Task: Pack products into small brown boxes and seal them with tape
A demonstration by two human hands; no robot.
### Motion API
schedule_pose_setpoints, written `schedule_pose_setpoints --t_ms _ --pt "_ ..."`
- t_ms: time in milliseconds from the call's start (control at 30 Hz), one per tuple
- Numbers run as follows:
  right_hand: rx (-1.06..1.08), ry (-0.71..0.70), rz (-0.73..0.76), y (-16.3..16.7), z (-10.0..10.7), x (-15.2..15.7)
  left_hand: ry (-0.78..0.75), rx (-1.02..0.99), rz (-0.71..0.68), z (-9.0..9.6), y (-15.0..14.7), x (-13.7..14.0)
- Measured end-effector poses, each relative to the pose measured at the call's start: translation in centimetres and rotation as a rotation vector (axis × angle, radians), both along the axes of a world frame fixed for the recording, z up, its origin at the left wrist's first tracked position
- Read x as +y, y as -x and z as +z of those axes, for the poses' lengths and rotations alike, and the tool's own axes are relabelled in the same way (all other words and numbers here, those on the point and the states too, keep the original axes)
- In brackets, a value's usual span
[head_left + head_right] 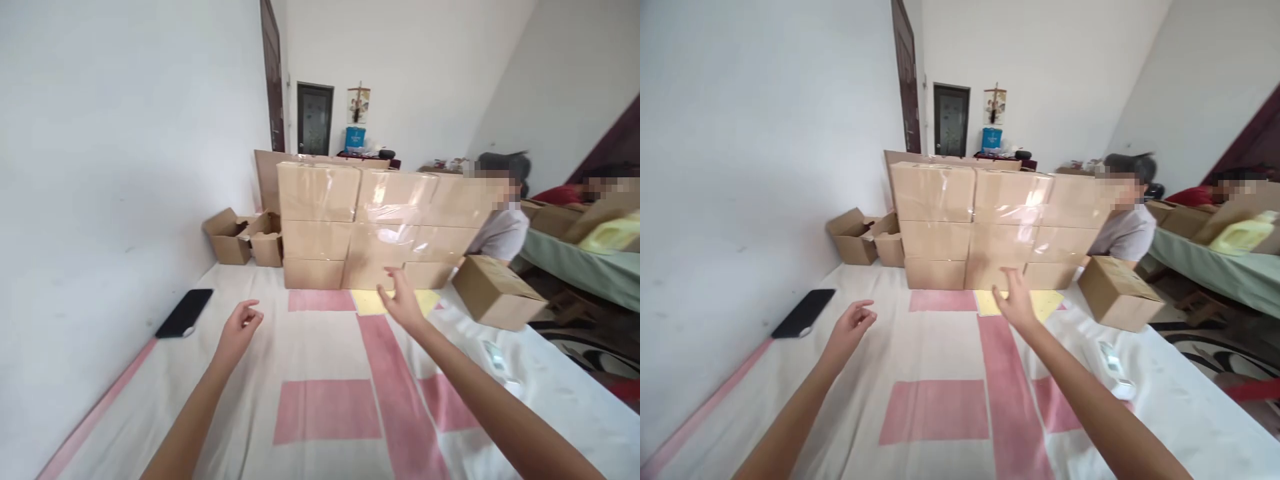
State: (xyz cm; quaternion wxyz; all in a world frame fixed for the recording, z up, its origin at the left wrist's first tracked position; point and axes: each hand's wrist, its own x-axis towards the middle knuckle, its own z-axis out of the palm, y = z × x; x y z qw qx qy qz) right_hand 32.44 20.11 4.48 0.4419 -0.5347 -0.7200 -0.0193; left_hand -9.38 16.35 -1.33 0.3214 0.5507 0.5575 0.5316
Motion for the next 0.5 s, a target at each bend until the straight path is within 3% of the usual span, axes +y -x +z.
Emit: schedule_pose_setpoints --t_ms 100,200,267,367,500 --pt "0.071 0.217 0.338 14.0 -2.8 2.7 0.055 0.125 0.258 -1.0 4.9 5.7" --pt "0.033 0.339 0.487 26.0 -5.2 6.4 0.097 0.182 0.423 -2.0 7.9 11.8" --pt "0.005 0.417 0.524 32.4 -6.1 9.5 0.102 0.211 0.505 -2.4 9.0 15.8" --pt "-0.04 0.5 0.517 39.2 -6.6 14.9 0.093 0.234 0.573 -2.7 10.4 21.5" --pt "-0.041 0.558 0.4 43.9 -6.9 21.5 0.056 0.26 0.627 -3.8 12.4 27.8"
